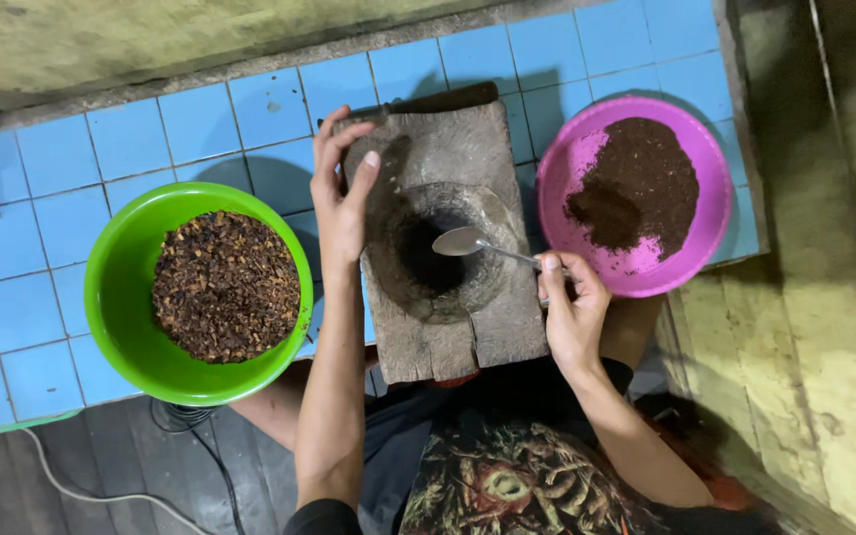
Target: The person uses a wooden mortar and pestle to grind dark brown material, then scoops the ground contents into a pink bowl using a spoon. The person repeats the scooping action multiple times to transfer the material.
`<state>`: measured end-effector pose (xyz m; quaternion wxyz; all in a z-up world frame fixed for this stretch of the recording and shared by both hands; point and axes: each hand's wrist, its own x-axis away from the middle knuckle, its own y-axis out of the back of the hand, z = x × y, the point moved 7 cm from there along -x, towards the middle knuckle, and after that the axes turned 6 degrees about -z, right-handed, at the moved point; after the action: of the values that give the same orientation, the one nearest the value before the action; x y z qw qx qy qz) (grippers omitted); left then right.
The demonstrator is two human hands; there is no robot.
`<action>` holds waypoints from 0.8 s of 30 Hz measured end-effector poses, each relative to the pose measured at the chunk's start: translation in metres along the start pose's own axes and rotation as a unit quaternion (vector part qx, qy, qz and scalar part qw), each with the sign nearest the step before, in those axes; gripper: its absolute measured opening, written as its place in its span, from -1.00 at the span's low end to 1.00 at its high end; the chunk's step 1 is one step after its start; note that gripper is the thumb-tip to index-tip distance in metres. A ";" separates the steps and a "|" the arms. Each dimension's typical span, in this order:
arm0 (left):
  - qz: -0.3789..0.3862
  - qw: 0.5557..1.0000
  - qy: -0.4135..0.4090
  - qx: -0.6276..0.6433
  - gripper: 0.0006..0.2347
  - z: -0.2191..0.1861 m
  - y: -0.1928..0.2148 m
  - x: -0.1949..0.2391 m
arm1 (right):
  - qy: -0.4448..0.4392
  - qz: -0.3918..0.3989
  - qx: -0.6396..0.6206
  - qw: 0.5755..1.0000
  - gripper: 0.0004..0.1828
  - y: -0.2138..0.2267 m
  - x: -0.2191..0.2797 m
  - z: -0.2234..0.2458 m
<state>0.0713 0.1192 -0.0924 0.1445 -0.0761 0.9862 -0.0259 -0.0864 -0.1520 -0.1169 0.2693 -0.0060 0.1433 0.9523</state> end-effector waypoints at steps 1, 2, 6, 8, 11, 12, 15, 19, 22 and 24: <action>-0.004 1.000 -0.003 0.002 -0.75 -0.006 0.001 0.003 | 0.004 0.003 0.000 1.000 -0.82 -0.001 -0.006 0.001; 0.002 1.000 0.009 0.000 -0.70 -0.010 0.000 0.006 | -0.002 0.008 0.002 1.000 -0.82 -0.002 -0.011 0.000; 0.036 0.998 0.048 -0.021 -0.54 -0.015 0.007 0.030 | 0.020 0.013 -0.019 1.000 -0.80 -0.011 -0.044 0.006; 0.040 0.997 0.059 -0.024 -0.53 -0.033 0.010 0.052 | 0.049 0.032 -0.010 0.998 -0.79 -0.018 -0.065 0.013; 0.049 0.994 0.090 -0.024 -0.50 -0.053 0.012 0.086 | 0.104 0.053 -0.006 0.993 -0.78 -0.043 -0.102 0.034; 0.051 0.992 0.112 -0.022 -0.48 -0.057 0.013 0.098 | 0.130 0.058 -0.011 0.990 -0.74 -0.053 -0.115 0.044; 0.072 0.986 0.139 -0.052 -0.36 -0.069 0.009 0.142 | 0.106 0.073 -0.026 0.991 -0.71 -0.093 -0.166 0.029; 0.021 0.979 0.169 -0.113 -0.37 -0.071 0.002 0.172 | 0.048 0.117 -0.107 0.986 -0.74 -0.131 -0.192 0.021; -0.087 0.979 0.144 -0.117 -0.46 -0.068 0.001 0.173 | 0.036 0.195 -0.062 0.978 -0.76 -0.147 -0.180 0.031; -0.204 0.964 0.146 -0.091 -0.56 -0.070 0.007 0.174 | 0.054 0.209 -0.031 0.976 -0.78 -0.147 -0.179 0.032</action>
<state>-0.1143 0.1012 -0.0752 -0.0165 -0.2842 0.9583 0.0240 0.1441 -0.1146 -0.1096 0.0561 -0.0359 0.1262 0.9898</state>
